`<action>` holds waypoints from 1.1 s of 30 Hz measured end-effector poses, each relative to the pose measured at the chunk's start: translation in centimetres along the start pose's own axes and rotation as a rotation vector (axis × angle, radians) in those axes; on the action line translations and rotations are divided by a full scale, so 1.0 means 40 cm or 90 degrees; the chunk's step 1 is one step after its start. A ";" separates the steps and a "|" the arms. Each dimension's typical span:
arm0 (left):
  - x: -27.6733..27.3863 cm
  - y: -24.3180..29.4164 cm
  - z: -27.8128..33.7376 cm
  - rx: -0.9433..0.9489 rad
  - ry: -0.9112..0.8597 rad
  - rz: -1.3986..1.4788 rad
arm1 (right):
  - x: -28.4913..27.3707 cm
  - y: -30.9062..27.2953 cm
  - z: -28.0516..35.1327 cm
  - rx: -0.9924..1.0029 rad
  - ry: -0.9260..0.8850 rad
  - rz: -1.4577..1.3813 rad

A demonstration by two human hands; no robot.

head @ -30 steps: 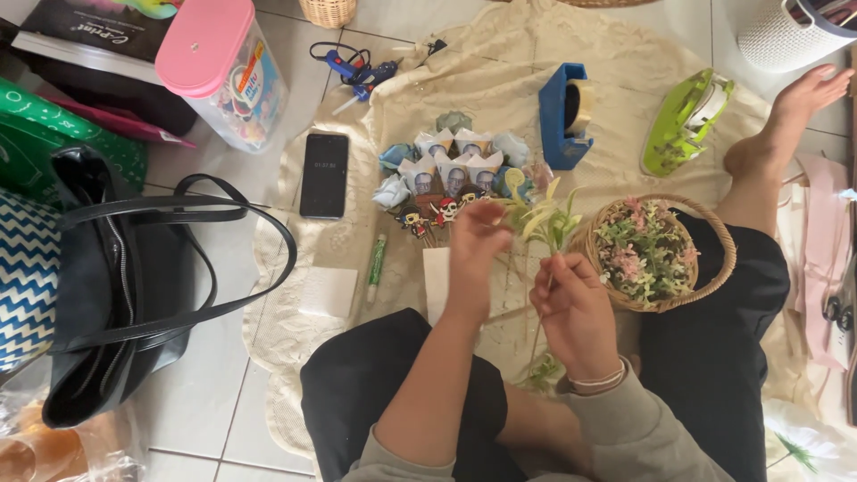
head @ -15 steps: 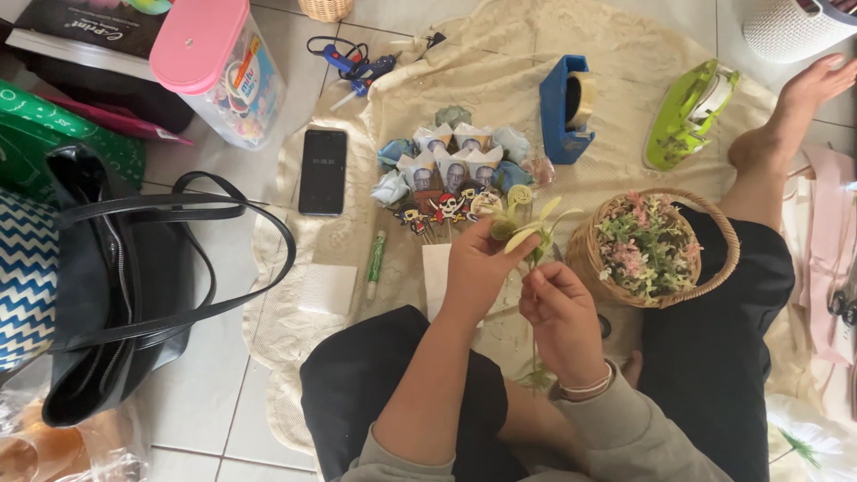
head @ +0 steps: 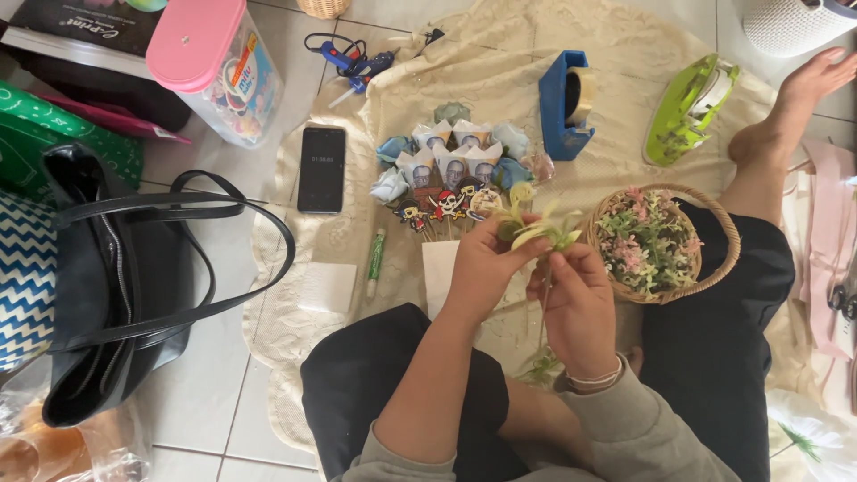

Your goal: Arranging artificial flowers and decorative elements to create a bouquet

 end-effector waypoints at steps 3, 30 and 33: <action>0.008 0.001 0.005 -0.008 -0.018 0.021 | 0.018 -0.017 0.001 0.020 0.037 -0.041; -0.023 -0.011 -0.016 0.032 0.104 -0.095 | -0.029 0.009 -0.009 0.049 -0.025 -0.032; -0.022 -0.087 -0.031 -0.095 0.007 -0.122 | -0.024 0.005 -0.014 0.007 -0.035 -0.025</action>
Point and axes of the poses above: each hand's wrist, its own z-axis away from the middle knuckle, its own x-axis out of the palm, y = z × x, the point moved 6 cm from there along -z, towards the middle knuckle, and after that the axes turned 15 degrees about -x, right-handed, at the moved point
